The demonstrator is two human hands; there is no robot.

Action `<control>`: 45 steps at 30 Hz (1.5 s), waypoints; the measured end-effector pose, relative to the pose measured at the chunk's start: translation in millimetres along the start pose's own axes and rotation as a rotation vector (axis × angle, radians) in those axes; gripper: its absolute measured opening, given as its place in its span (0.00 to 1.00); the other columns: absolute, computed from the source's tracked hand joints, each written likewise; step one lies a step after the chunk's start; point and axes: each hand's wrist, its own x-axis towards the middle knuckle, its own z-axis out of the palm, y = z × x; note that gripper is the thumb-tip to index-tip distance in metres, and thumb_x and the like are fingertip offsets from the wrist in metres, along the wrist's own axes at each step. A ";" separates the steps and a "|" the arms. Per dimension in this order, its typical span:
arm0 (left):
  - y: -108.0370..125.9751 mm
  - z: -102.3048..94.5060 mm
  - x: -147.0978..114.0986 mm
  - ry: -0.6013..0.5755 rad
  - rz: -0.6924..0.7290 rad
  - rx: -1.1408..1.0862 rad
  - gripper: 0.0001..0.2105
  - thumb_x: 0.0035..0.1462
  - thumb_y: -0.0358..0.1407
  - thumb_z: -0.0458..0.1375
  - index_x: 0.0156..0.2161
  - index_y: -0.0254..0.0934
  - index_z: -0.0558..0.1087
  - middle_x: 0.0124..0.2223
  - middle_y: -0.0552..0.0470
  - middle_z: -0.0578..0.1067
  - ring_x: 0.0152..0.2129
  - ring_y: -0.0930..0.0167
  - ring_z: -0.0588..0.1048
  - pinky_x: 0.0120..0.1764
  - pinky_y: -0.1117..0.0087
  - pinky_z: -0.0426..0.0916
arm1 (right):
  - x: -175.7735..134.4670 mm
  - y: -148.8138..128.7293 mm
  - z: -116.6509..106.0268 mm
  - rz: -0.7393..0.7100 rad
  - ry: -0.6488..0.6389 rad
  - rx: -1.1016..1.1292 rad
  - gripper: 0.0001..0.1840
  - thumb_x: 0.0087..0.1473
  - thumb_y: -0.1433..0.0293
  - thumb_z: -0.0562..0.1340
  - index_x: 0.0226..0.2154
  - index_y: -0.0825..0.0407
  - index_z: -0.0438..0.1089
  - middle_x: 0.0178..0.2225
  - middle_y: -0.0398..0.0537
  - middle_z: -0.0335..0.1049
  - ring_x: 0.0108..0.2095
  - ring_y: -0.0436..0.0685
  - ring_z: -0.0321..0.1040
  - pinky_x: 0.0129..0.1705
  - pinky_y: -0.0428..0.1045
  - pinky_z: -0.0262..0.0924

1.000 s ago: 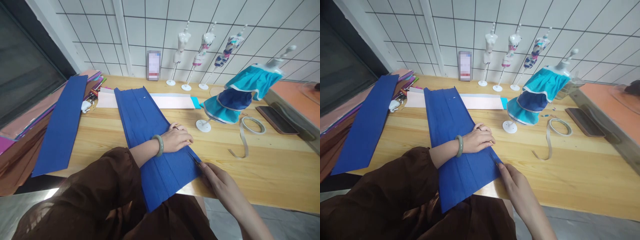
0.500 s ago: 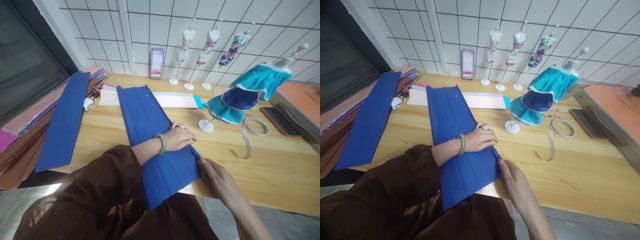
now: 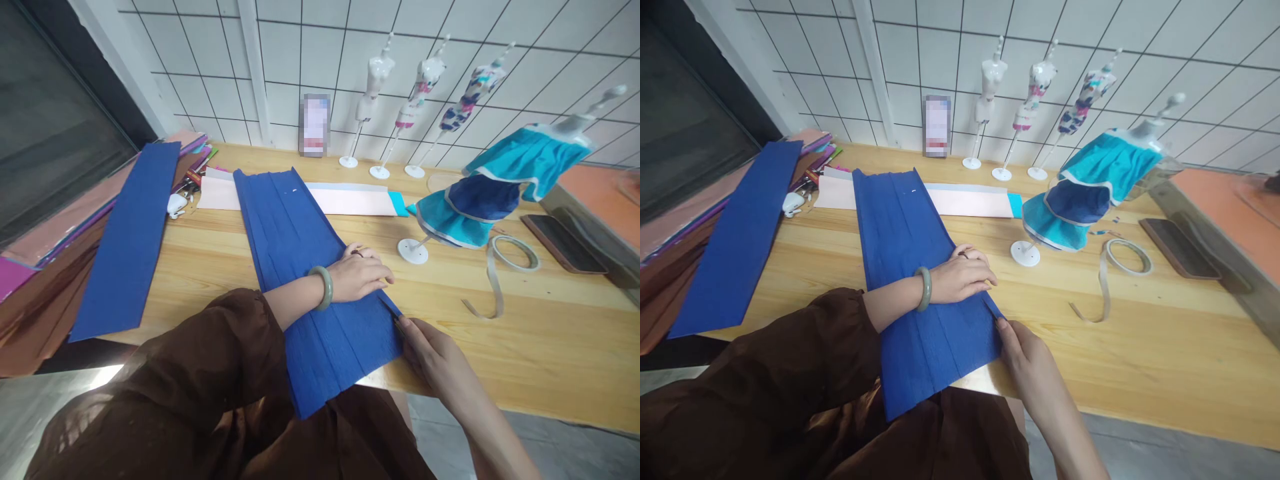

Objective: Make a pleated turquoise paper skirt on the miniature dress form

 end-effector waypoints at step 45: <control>-4.7 -16.5 -3.7 -0.071 -0.030 0.170 0.14 0.61 0.43 0.52 0.47 0.40 0.72 0.46 0.46 0.75 0.52 0.64 0.65 0.58 0.53 0.46 | -60.6 15.3 52.3 -0.855 0.104 -0.393 0.10 0.55 0.79 0.51 0.37 0.50 0.61 0.50 0.58 0.71 0.48 0.56 0.71 0.38 0.46 0.68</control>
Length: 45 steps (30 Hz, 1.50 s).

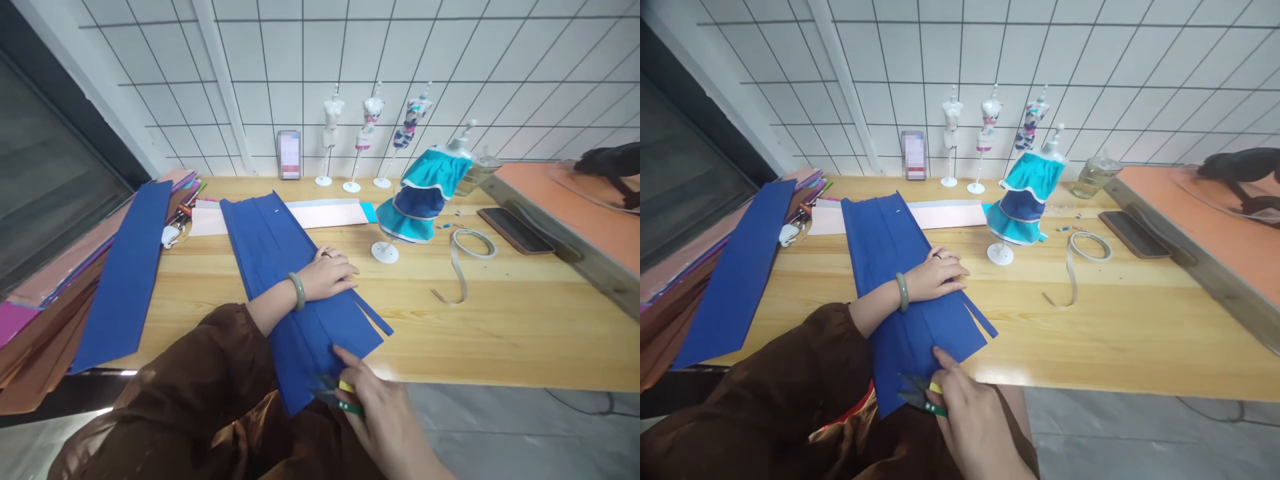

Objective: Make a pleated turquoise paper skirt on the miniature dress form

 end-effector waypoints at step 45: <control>-2.9 -19.8 25.9 -0.269 -0.063 0.036 0.07 0.57 0.37 0.58 0.37 0.35 0.75 0.35 0.49 0.75 0.35 0.70 0.73 0.40 0.71 0.66 | -20.2 56.7 -67.1 0.365 -0.230 0.220 0.12 0.57 0.68 0.55 0.42 0.45 0.71 0.43 0.49 0.76 0.43 0.58 0.73 0.43 0.49 0.68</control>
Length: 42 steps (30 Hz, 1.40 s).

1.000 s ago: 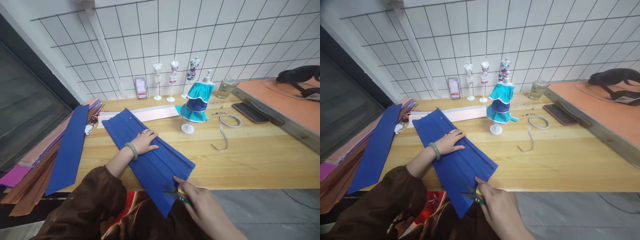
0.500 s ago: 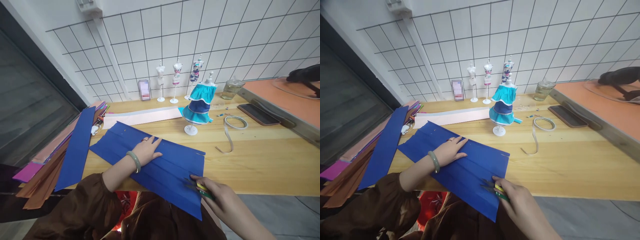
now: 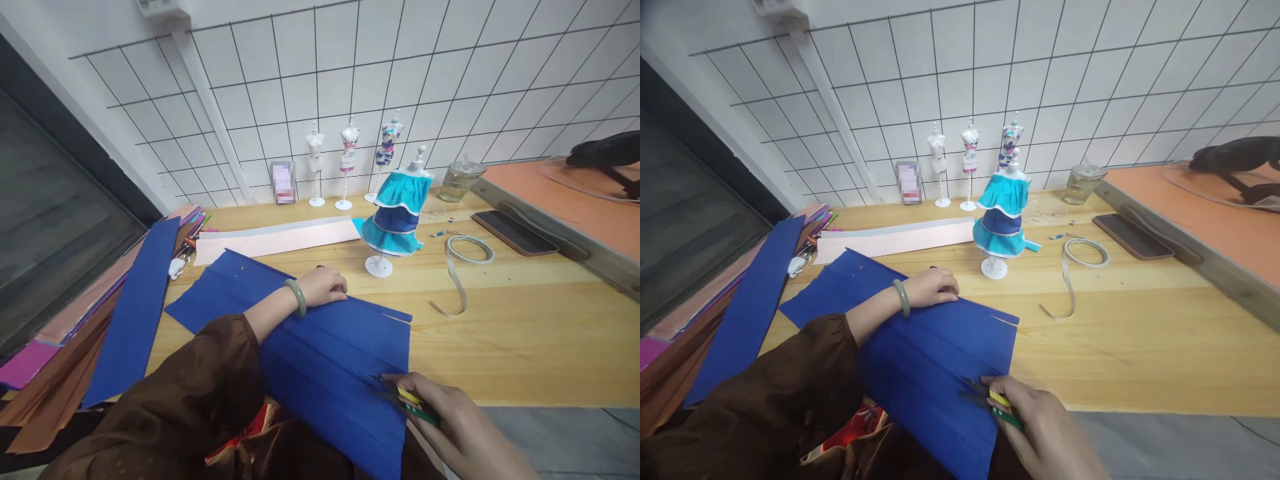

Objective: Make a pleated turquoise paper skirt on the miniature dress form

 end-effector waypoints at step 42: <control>-16.5 25.3 4.1 0.187 0.092 -0.264 0.06 0.58 0.34 0.56 0.35 0.36 0.76 0.34 0.52 0.76 0.34 0.72 0.72 0.41 0.72 0.62 | 101.1 13.9 -39.8 0.288 -0.018 -0.266 0.21 0.56 0.47 0.49 0.31 0.46 0.59 0.24 0.44 0.71 0.26 0.57 0.69 0.28 0.49 0.57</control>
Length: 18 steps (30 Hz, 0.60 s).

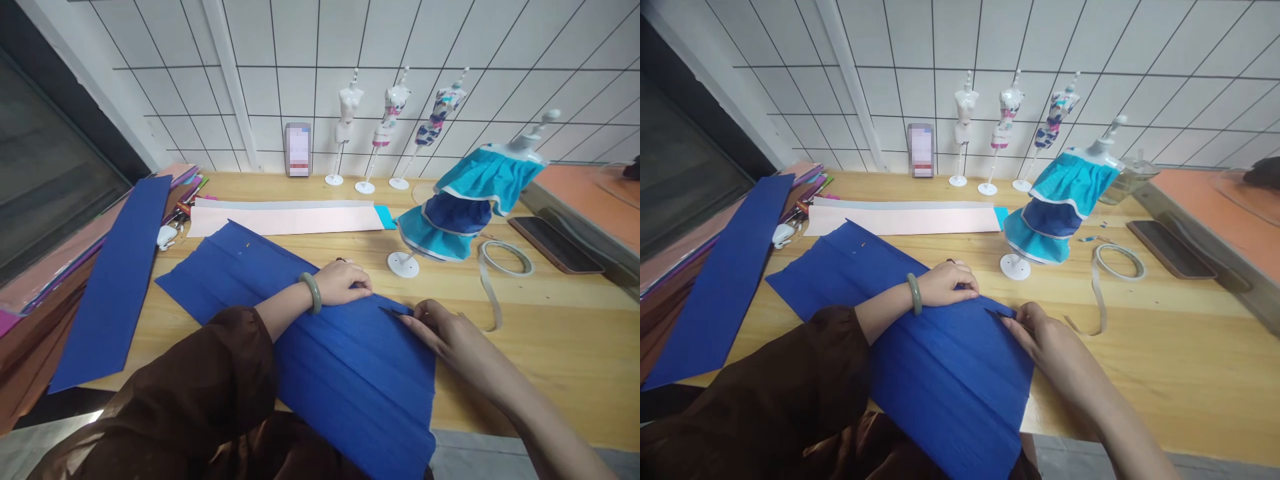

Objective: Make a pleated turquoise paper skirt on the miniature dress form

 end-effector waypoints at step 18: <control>-2.2 1.1 0.6 0.012 0.002 -0.004 0.07 0.58 0.35 0.56 0.35 0.37 0.76 0.35 0.52 0.77 0.34 0.72 0.73 0.42 0.72 0.62 | 8.1 -5.1 2.3 -0.029 0.006 -0.037 0.22 0.57 0.47 0.49 0.28 0.47 0.60 0.20 0.41 0.67 0.22 0.54 0.65 0.25 0.47 0.55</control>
